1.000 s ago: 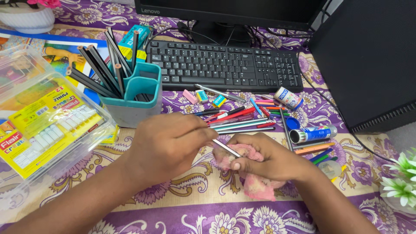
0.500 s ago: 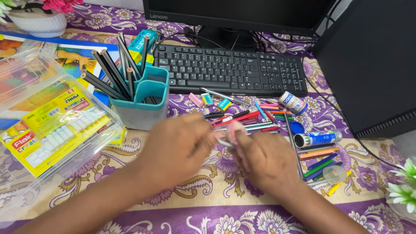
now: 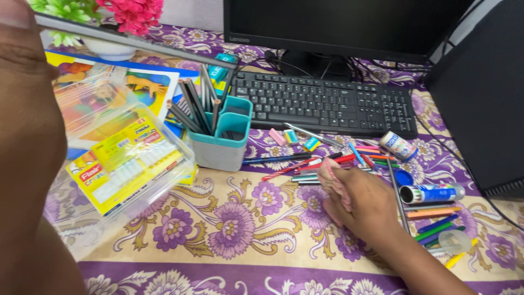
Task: The person picks up various pens and pencils from a table, wipes each one with a cloth, and places them into a teal desk organizer.
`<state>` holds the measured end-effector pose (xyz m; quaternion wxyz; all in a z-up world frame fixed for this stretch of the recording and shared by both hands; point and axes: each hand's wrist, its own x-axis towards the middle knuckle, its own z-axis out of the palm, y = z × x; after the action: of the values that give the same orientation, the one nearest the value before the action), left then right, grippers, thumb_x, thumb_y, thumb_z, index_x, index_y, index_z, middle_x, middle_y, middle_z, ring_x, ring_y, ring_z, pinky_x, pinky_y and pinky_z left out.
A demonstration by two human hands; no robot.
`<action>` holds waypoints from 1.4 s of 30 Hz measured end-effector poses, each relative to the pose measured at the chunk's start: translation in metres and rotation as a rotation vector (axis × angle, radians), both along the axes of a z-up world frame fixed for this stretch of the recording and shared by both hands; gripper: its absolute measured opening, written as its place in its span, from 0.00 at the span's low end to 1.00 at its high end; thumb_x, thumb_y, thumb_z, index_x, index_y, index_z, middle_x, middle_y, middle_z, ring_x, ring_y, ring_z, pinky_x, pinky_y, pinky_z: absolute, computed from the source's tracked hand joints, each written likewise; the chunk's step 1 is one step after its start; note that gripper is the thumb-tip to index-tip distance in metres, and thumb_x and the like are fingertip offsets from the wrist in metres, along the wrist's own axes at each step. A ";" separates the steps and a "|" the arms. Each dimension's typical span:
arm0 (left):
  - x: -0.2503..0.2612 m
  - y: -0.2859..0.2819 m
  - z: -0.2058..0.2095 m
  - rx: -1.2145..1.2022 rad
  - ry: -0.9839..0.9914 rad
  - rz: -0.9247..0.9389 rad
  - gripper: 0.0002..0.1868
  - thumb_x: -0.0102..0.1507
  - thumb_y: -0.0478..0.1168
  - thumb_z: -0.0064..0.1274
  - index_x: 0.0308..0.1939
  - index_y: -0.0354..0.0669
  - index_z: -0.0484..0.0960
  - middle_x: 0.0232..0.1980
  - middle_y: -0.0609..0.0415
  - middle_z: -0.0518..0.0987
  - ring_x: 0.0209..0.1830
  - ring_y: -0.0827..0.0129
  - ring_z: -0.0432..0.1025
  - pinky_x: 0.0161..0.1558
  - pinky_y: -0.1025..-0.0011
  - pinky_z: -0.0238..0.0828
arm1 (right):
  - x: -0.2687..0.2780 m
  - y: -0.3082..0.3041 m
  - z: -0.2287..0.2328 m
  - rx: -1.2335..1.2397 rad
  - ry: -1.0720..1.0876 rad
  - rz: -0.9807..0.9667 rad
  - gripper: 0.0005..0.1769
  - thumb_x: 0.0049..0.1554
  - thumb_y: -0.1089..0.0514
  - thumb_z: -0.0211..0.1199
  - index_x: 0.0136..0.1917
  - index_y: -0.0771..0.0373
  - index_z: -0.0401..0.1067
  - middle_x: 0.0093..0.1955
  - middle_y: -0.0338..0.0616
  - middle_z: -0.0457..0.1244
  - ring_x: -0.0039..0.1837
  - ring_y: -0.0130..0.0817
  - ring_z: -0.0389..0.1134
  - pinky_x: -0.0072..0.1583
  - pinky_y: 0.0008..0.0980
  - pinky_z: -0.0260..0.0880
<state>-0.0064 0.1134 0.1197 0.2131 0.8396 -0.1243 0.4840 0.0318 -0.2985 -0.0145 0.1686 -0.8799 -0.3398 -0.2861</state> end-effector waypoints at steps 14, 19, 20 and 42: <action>0.025 -0.027 -0.004 0.377 -0.124 0.201 0.06 0.70 0.35 0.59 0.44 0.38 0.78 0.45 0.50 0.77 0.35 0.58 0.73 0.38 0.64 0.66 | 0.002 -0.007 0.001 0.011 0.049 0.022 0.30 0.44 0.61 0.74 0.59 0.64 0.71 0.43 0.49 0.66 0.43 0.48 0.70 0.45 0.43 0.69; 0.036 -0.038 -0.011 0.401 -0.188 0.164 0.06 0.68 0.35 0.65 0.45 0.42 0.82 0.43 0.53 0.78 0.36 0.59 0.74 0.37 0.66 0.66 | 0.000 -0.006 0.004 0.024 0.058 0.024 0.30 0.43 0.60 0.75 0.58 0.65 0.70 0.41 0.50 0.64 0.41 0.48 0.69 0.44 0.43 0.68; 0.036 -0.038 -0.012 0.394 -0.202 0.143 0.06 0.69 0.35 0.64 0.47 0.41 0.82 0.44 0.53 0.78 0.38 0.59 0.75 0.38 0.66 0.67 | -0.001 -0.006 0.004 0.025 0.064 0.023 0.30 0.43 0.60 0.75 0.58 0.64 0.70 0.41 0.49 0.65 0.41 0.48 0.69 0.44 0.43 0.68; 0.049 -0.041 -0.027 0.440 -0.115 0.161 0.09 0.65 0.35 0.61 0.49 0.49 0.87 0.52 0.55 0.80 0.49 0.60 0.75 0.46 0.62 0.68 | 0.002 -0.007 0.002 0.016 0.045 0.028 0.27 0.46 0.61 0.74 0.59 0.64 0.71 0.43 0.49 0.66 0.43 0.47 0.70 0.45 0.42 0.69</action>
<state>0.0429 0.0719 0.0928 -0.0217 0.8440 -0.1715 0.5078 0.0336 -0.3054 -0.0126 0.1873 -0.8799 -0.3458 -0.2665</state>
